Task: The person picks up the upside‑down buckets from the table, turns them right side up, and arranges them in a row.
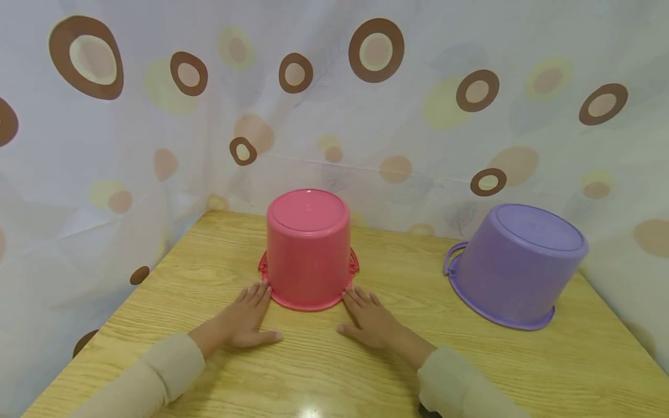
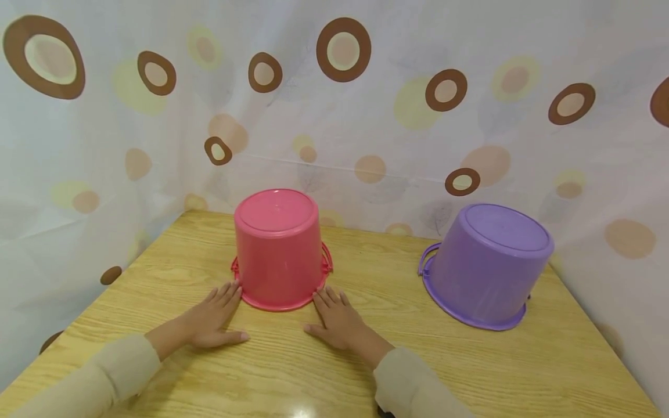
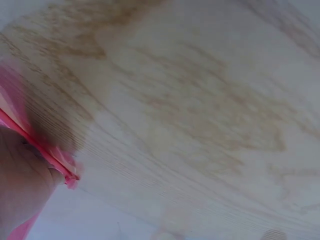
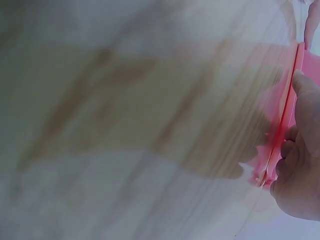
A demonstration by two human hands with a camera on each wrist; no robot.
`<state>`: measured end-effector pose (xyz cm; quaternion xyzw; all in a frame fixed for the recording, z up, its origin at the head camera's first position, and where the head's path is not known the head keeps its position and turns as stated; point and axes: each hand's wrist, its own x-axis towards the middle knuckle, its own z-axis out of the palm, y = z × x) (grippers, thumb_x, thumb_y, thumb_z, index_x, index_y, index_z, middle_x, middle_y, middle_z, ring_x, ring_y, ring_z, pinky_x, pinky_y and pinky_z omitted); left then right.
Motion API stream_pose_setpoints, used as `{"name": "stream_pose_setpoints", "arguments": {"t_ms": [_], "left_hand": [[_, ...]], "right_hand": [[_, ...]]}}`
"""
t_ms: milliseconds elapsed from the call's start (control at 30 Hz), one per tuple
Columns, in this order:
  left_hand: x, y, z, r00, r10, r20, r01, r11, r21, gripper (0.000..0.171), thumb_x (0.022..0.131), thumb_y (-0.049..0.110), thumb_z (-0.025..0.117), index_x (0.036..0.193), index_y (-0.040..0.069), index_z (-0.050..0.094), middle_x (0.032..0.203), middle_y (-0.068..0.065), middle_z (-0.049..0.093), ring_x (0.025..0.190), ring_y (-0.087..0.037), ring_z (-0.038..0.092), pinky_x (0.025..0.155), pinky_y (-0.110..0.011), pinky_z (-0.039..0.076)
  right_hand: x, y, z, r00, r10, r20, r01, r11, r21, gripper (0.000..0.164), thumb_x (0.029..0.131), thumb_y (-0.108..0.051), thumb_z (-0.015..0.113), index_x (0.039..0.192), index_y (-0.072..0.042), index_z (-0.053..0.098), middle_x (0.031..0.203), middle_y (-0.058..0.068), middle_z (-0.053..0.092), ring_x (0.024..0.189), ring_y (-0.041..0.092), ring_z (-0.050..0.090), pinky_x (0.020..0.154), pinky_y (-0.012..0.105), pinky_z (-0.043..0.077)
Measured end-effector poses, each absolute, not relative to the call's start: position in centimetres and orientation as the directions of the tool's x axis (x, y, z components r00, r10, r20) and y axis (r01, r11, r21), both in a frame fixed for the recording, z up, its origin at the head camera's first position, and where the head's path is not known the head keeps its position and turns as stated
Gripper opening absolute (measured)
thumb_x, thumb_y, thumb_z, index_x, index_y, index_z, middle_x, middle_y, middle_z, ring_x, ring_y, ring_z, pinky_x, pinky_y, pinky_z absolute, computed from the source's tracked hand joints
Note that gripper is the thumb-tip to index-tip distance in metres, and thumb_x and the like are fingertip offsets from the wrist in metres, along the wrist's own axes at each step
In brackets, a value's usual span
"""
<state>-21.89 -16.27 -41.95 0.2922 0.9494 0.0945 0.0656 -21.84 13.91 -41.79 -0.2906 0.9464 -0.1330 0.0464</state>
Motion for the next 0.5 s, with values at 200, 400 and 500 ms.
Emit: {"name": "stream_pose_setpoints", "arguments": {"t_ms": [200, 400, 500], "left_hand": [[-21.6, -16.0, -42.0, -0.819, 0.569, -0.078, 0.543, 0.811, 0.219, 0.095, 0.087, 0.058, 0.048, 0.141, -0.014, 0.019, 0.151, -0.032, 0.009, 0.140, -0.046, 0.010, 0.113, -0.057, 0.015], [-21.3, -15.8, -41.8, -0.813, 0.577, -0.079, 0.553, 0.807, 0.209, 0.095, 0.087, 0.059, 0.047, 0.142, -0.013, 0.019, 0.151, -0.031, 0.009, 0.140, -0.045, 0.011, 0.113, -0.056, 0.015], [-21.1, -15.8, -41.8, -0.808, 0.583, -0.085, 0.557, 0.803, 0.209, 0.096, 0.087, 0.060, 0.046, 0.142, -0.013, 0.019, 0.151, -0.030, 0.009, 0.140, -0.045, 0.010, 0.113, -0.056, 0.015]], "right_hand": [[-21.5, 14.4, -41.8, -0.823, -0.569, -0.010, -0.543, 0.790, -0.284, 0.069, 0.094, -0.041, 0.048, 0.143, 0.005, 0.029, 0.150, 0.020, 0.027, 0.141, 0.037, 0.019, 0.114, 0.054, 0.016], [-20.9, 14.8, -41.6, -0.819, -0.573, -0.007, -0.548, 0.787, -0.284, 0.070, 0.094, -0.041, 0.048, 0.142, 0.005, 0.029, 0.150, 0.021, 0.026, 0.141, 0.038, 0.020, 0.114, 0.054, 0.016], [-20.5, 14.9, -41.6, -0.817, -0.576, -0.011, -0.551, 0.786, -0.282, 0.070, 0.094, -0.041, 0.048, 0.142, 0.005, 0.029, 0.150, 0.021, 0.026, 0.140, 0.038, 0.020, 0.114, 0.054, 0.016]]}}
